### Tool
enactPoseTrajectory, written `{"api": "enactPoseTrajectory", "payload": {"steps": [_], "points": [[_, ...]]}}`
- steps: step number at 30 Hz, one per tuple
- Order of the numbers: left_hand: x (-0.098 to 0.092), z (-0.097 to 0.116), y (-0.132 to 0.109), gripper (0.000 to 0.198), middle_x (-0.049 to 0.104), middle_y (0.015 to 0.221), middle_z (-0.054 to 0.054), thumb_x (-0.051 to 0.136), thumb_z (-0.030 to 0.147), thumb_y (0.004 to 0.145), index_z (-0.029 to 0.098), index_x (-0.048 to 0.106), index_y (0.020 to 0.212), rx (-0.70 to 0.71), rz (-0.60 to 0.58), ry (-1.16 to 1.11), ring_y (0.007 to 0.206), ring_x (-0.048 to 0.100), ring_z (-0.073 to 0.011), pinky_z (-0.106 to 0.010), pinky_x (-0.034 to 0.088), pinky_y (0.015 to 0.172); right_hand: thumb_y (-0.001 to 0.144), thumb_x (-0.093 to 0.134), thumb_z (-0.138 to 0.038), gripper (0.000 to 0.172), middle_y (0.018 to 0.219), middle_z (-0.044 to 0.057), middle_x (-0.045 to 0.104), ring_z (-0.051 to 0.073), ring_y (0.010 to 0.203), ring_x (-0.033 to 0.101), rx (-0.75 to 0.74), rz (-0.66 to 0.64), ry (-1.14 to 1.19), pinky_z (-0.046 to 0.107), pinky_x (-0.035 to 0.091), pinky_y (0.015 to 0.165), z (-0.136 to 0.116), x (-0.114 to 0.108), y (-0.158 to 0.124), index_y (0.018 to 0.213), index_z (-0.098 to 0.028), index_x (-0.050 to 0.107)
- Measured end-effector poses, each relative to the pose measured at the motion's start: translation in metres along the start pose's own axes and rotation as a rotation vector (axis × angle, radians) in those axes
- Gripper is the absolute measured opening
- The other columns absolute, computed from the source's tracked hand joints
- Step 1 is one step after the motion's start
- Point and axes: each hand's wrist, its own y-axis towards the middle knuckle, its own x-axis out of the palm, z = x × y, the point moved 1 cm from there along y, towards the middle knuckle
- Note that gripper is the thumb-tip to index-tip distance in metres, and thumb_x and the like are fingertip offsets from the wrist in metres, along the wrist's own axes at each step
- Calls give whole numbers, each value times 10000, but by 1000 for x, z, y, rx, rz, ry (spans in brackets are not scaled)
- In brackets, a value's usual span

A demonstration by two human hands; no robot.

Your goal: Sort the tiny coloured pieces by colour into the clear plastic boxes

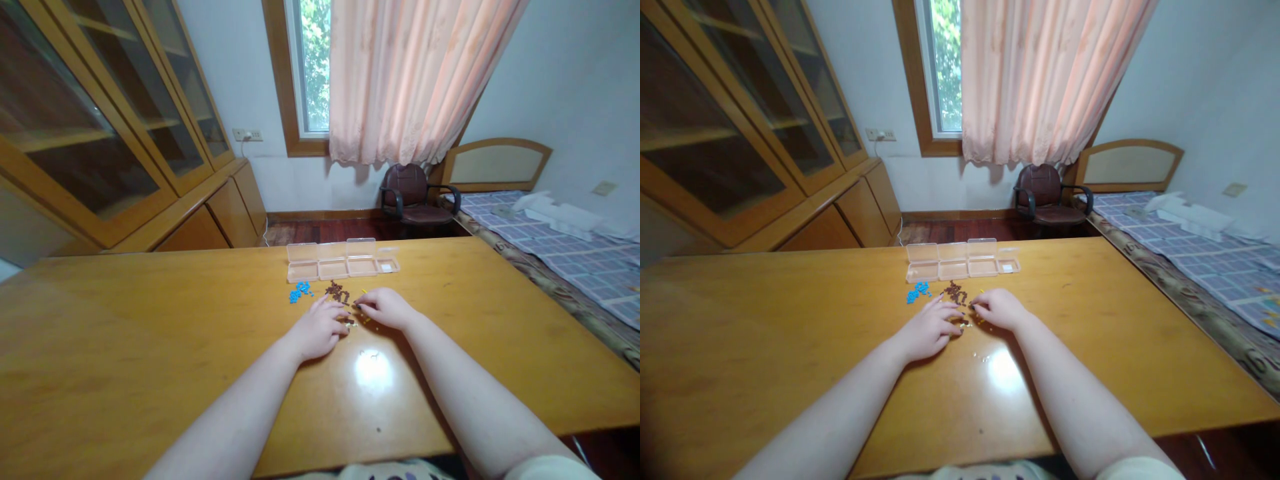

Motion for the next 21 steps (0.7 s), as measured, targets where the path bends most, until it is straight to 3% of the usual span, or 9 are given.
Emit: {"api": "enactPoseTrajectory", "payload": {"steps": [5,13,17,21], "points": [[6,-5,0,291,589,1221,-2,505,187,803,319,693,982,-63,-10,27,1208,430,-222,-523,172,1093,856,463,-284,268,820,55,715,153,718,607,-32,43,-9,238,398,659,-2,0,0,918,-206,712],[8,-14,1,378,568,1251,-42,472,149,794,277,644,1106,-231,11,51,1237,409,-232,-517,205,1090,824,511,-256,227,698,36,684,119,614,559,-201,-89,37,215,371,604,-12,2,-2,841,-184,726],[5,-13,1,331,579,1236,-17,464,144,795,286,690,991,-243,37,70,1233,417,-226,-510,201,1094,853,484,-303,270,718,46,696,125,620,570,-163,-101,22,218,372,600,-13,2,-2,849,-191,730],[2,-11,1,302,611,1184,-20,463,154,804,279,711,921,-272,88,85,1210,445,-234,-512,217,1086,865,466,-328,289,861,53,724,152,716,624,-77,-88,-9,230,397,643,-11,4,0,975,-227,714]]}}
